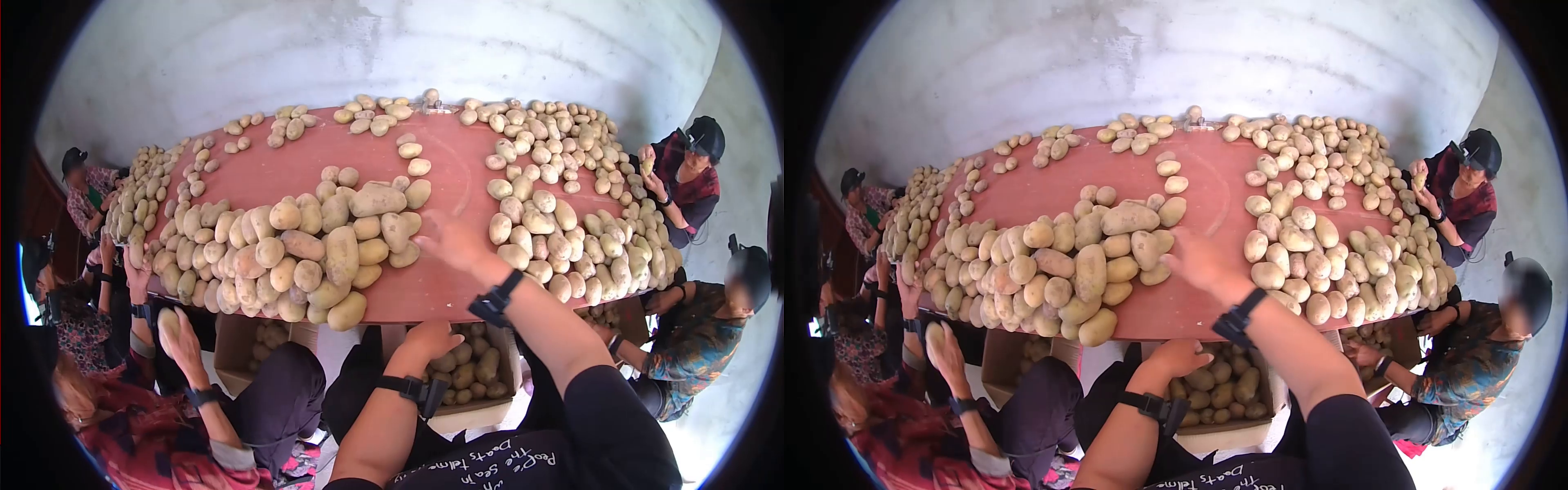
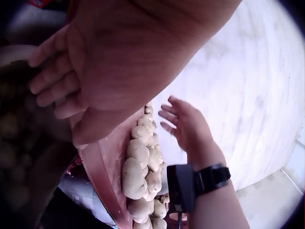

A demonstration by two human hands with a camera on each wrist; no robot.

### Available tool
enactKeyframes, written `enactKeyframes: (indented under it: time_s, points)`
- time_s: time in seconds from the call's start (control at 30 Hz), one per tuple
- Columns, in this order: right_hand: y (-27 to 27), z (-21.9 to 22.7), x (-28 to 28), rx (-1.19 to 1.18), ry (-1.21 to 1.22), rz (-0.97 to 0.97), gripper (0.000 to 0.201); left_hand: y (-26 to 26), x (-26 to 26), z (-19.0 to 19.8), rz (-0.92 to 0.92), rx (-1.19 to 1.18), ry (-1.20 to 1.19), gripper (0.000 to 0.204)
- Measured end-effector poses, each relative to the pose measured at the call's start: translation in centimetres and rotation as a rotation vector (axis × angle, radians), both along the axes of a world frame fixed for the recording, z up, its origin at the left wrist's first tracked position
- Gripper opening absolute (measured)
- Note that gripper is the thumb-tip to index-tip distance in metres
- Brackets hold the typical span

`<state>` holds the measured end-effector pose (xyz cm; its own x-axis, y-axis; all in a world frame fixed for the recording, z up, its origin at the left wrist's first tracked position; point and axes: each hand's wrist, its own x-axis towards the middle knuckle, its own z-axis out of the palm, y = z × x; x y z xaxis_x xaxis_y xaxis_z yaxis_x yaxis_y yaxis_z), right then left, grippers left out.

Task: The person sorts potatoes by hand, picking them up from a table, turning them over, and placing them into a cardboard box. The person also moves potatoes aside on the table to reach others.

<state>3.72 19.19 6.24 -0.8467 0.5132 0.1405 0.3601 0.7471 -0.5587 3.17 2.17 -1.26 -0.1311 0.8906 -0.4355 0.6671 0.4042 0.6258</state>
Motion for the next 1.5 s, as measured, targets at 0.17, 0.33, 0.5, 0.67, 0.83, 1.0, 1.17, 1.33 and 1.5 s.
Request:
enactKeyframes:
  time_s: [0.17,0.33,0.5,0.67,0.83,1.0,1.17,1.33,1.5]
  points:
    - [-3.5,1.1,-4.9,-0.117,-0.138,-0.152,0.053,-0.1,-1.0,2.2,0.092,0.055,-0.101,0.041]
    - [-3.6,0.4,-4.4,-0.331,-0.008,-0.244,0.054,0.1,-2.0,-0.5,0.307,0.268,-0.121,0.033]
    - [-1.5,-2.4,-4.7,-0.330,0.061,-0.162,0.059,0.7,-2.2,-1.0,0.780,0.440,-0.687,0.048]
    - [-1.7,-3.7,-5.2,-0.292,0.120,-0.100,0.064,0.8,-3.4,-0.6,1.054,0.604,-1.252,0.068]
    - [-0.6,-4.6,-4.6,-0.511,0.185,-0.126,0.062,-0.1,-4.8,0.2,1.095,0.701,-1.534,0.076]
    - [0.4,-4.8,-0.9,-0.879,0.332,-0.127,0.056,0.7,-4.4,0.3,1.107,0.698,-1.646,0.073]
    - [3.1,-2.2,6.1,-0.836,0.286,-0.149,0.060,1.6,-3.9,0.7,1.060,0.725,-1.726,0.069]
    - [8.6,1.3,13.5,-0.148,0.307,-0.409,0.059,1.7,-3.6,1.2,1.053,0.693,-1.698,0.065]
    - [13.0,1.5,18.1,0.391,-0.120,-0.650,0.055,1.3,-3.8,0.7,1.197,0.654,-1.636,0.063]
